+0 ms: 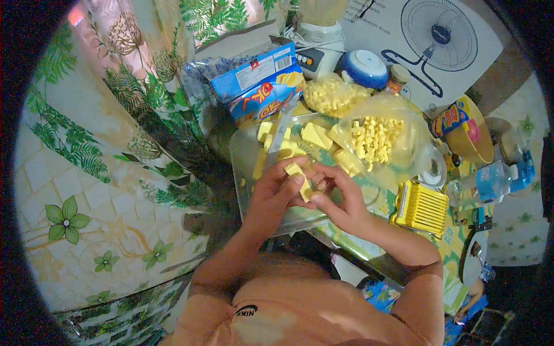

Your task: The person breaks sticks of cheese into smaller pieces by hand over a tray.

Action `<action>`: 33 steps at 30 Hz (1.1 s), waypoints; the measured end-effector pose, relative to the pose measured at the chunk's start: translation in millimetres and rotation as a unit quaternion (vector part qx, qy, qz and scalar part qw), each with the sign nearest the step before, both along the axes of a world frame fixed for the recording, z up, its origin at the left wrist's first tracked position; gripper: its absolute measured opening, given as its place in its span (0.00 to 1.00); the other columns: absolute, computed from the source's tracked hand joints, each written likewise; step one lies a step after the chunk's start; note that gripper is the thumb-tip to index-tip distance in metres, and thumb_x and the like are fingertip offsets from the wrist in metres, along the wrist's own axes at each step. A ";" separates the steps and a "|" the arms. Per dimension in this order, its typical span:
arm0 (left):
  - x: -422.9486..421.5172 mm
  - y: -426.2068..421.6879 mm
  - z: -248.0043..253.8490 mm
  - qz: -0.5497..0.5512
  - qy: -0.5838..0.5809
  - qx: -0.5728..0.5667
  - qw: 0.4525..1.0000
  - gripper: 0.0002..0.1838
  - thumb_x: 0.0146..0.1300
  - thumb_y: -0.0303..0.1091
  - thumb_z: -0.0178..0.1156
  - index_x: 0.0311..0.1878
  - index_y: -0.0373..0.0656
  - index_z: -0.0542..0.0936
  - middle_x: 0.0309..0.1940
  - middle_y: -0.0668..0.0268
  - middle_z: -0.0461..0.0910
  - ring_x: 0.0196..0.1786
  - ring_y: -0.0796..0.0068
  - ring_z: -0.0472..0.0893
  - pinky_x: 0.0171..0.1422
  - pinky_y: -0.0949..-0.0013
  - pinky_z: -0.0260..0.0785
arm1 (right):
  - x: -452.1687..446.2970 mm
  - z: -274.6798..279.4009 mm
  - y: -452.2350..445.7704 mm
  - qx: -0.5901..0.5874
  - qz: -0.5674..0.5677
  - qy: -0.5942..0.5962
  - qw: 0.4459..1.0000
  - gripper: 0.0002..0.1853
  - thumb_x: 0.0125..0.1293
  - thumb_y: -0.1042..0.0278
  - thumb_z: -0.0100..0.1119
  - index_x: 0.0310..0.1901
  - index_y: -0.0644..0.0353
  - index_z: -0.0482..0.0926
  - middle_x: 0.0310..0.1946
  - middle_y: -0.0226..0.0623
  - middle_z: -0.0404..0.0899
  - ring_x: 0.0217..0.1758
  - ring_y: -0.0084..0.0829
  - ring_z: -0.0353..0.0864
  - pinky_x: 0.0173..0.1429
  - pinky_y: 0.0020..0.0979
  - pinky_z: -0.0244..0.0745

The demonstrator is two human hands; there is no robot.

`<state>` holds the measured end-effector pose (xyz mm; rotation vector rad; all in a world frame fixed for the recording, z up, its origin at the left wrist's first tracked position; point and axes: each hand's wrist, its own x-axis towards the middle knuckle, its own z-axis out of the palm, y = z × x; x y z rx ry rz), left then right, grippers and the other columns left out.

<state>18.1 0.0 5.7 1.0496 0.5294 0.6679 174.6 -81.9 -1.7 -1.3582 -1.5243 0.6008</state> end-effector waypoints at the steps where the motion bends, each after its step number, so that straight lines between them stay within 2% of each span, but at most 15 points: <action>1: 1.4 -0.5 -2.4 -0.008 -0.010 -0.017 1.000 0.21 0.66 0.34 0.50 0.60 0.40 0.64 0.48 0.60 0.73 0.43 0.68 0.79 0.43 0.70 0.76 | -1.7 1.0 -0.2 -0.012 -0.001 0.012 1.000 0.24 0.60 0.62 0.59 0.55 0.61 0.68 0.40 0.41 0.71 0.41 0.33 0.72 0.46 0.31 0.68; 6: 4.2 -5.3 2.6 -0.025 -0.046 -0.087 0.995 0.21 0.68 0.36 0.45 0.62 0.40 0.63 0.51 0.59 0.73 0.48 0.69 0.78 0.48 0.71 0.74 | -4.8 9.0 0.9 -0.101 0.003 0.087 0.991 0.23 0.58 0.66 0.62 0.54 0.62 0.68 0.41 0.36 0.74 0.41 0.26 0.74 0.45 0.28 0.70; 9: 4.2 -4.3 -0.8 -0.029 -0.052 -0.100 0.993 0.21 0.69 0.36 0.43 0.63 0.40 0.61 0.53 0.57 0.72 0.49 0.69 0.77 0.48 0.69 0.75 | -6.7 12.3 0.5 -0.067 -0.005 0.097 0.993 0.21 0.59 0.68 0.60 0.52 0.62 0.69 0.43 0.35 0.76 0.46 0.24 0.74 0.48 0.27 0.69; 12: 3.6 -2.0 -3.6 -0.036 -0.061 -0.098 0.993 0.20 0.69 0.35 0.43 0.61 0.39 0.62 0.52 0.57 0.72 0.48 0.69 0.78 0.47 0.68 0.75 | -6.2 5.0 1.0 -0.030 -0.019 0.118 0.992 0.19 0.59 0.71 0.59 0.52 0.61 0.69 0.44 0.35 0.76 0.49 0.23 0.74 0.51 0.27 0.69; 15: 4.2 -4.4 -2.6 -0.006 -0.045 -0.082 0.996 0.18 0.69 0.35 0.43 0.58 0.38 0.64 0.48 0.59 0.73 0.46 0.70 0.78 0.45 0.68 0.76 | -0.9 6.3 2.6 -0.050 0.004 0.147 0.988 0.17 0.60 0.74 0.56 0.52 0.63 0.68 0.46 0.35 0.74 0.50 0.23 0.73 0.53 0.27 0.69; 18: 5.1 -3.0 -7.1 0.011 -0.039 -0.053 0.998 0.15 0.67 0.33 0.46 0.55 0.38 0.67 0.45 0.61 0.74 0.42 0.73 0.78 0.42 0.69 0.77 | -3.1 -3.2 3.7 -0.040 0.006 0.241 0.970 0.18 0.62 0.75 0.54 0.53 0.64 0.67 0.48 0.35 0.73 0.50 0.24 0.73 0.54 0.27 0.68; 21: 2.0 0.0 -19.2 0.041 0.007 0.018 0.999 0.14 0.63 0.31 0.52 0.50 0.37 0.70 0.41 0.63 0.75 0.37 0.77 0.77 0.37 0.73 0.75 | -1.2 -2.9 4.7 -0.046 0.005 0.306 0.951 0.19 0.62 0.76 0.53 0.55 0.64 0.66 0.48 0.34 0.72 0.47 0.23 0.74 0.50 0.26 0.70; 24: -4.5 6.0 -11.9 0.013 0.042 0.078 0.996 0.12 0.60 0.29 0.57 0.46 0.36 0.74 0.36 0.66 0.76 0.31 0.80 0.75 0.33 0.76 0.71 | 2.1 6.4 4.1 -0.099 0.043 0.377 0.920 0.22 0.62 0.76 0.51 0.58 0.63 0.64 0.50 0.34 0.71 0.44 0.23 0.73 0.44 0.26 0.72; 33: -3.8 1.1 -5.4 -0.037 0.034 0.091 0.995 0.13 0.59 0.30 0.59 0.47 0.36 0.77 0.30 0.70 0.77 0.27 0.84 0.72 0.32 0.78 0.67 | 3.1 8.9 4.8 -0.165 0.048 0.313 0.934 0.15 0.60 0.70 0.59 0.49 0.62 0.72 0.34 0.29 0.73 0.27 0.18 0.71 0.30 0.22 0.70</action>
